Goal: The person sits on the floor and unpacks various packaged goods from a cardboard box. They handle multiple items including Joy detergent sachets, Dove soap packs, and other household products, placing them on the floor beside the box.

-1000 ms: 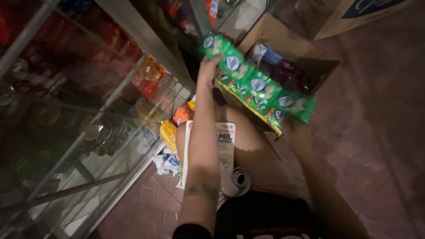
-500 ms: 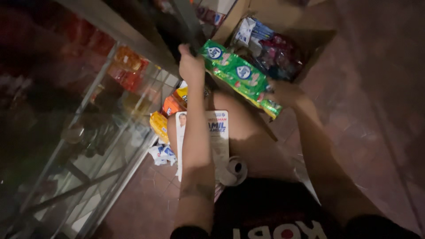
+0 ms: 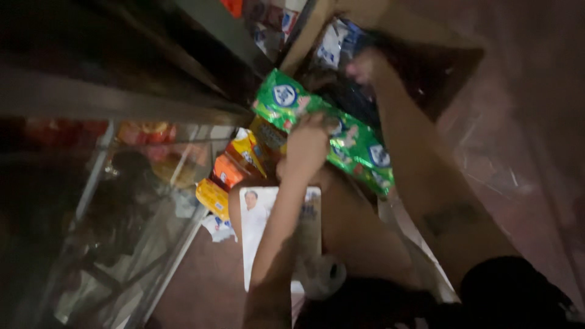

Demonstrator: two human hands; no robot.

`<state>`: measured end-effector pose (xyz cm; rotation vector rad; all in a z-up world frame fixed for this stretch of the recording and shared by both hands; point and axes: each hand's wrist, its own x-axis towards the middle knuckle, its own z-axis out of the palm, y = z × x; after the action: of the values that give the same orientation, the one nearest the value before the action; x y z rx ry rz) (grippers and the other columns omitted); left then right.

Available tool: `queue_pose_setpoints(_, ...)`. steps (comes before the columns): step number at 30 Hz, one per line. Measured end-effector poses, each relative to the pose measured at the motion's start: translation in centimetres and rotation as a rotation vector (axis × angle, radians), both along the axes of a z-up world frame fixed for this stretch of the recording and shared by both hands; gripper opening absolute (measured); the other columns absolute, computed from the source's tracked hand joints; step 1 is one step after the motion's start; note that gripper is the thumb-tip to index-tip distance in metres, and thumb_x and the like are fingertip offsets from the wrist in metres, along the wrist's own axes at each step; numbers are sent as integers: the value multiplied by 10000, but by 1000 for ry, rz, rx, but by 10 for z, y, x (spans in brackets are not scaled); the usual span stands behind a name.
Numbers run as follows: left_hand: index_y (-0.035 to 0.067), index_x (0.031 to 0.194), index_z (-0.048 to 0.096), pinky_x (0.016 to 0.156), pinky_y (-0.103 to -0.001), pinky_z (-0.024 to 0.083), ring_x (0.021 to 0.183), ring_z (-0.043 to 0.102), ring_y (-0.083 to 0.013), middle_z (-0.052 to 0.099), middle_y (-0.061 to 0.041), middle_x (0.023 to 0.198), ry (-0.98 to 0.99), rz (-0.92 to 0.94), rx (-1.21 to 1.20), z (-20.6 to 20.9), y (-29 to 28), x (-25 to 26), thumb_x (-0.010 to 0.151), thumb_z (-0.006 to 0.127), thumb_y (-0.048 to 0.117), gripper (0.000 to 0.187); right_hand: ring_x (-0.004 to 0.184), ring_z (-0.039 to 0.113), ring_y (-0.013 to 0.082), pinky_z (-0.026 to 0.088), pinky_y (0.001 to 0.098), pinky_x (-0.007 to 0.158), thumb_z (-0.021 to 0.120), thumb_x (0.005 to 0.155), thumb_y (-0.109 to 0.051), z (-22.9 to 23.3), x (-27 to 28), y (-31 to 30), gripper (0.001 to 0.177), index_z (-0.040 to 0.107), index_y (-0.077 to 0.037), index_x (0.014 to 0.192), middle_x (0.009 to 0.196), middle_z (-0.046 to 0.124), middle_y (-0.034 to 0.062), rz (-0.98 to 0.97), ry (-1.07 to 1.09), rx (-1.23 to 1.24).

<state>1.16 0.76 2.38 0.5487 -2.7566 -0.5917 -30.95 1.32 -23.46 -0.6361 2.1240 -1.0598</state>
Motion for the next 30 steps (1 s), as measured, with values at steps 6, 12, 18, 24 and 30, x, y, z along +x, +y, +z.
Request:
queue_pose_setpoints(6,163,989,783,864,-405,534,1037,647,-301,681,-43,1010,-7,58,146,3,-9,-5,718,702,-26,341,878,715,419,586,481,740,634,802,-147,-62,29,-18,297,714,-107,1085,972,735,226,-51,758,235)
queue_pose_setpoints(12,134,957,786,877,-408,547,1025,655,-265,689,-47,1016,23,40,168,-6,-12,-7,697,704,-61,335,880,723,407,583,532,718,546,994,-167,-60,22,-44,195,690,-92,1101,1015,729,195,2,759,522)
queue_pose_setpoints(18,162,1001,801,895,-385,553,1046,651,-270,705,-27,1017,64,50,252,-8,-18,-2,749,723,-72,353,996,701,400,561,482,856,613,900,-225,-49,-30,-36,299,769,-60,1095,1145,734,205,372,613,476)
queue_pose_setpoints(24,148,1040,786,929,-409,543,1075,649,-298,714,-36,1056,22,34,285,3,-18,1,704,713,-66,405,1116,671,389,506,471,1001,726,868,-395,28,-48,9,471,763,-93,1228,1224,725,203,658,497,370)
queue_pose_setpoints(30,163,1056,790,936,-397,530,1108,644,-298,719,-30,1091,55,83,251,5,-10,5,751,699,-42,378,1048,665,292,502,415,915,661,989,-461,204,-34,52,501,694,-29,1239,1113,724,170,582,286,100)
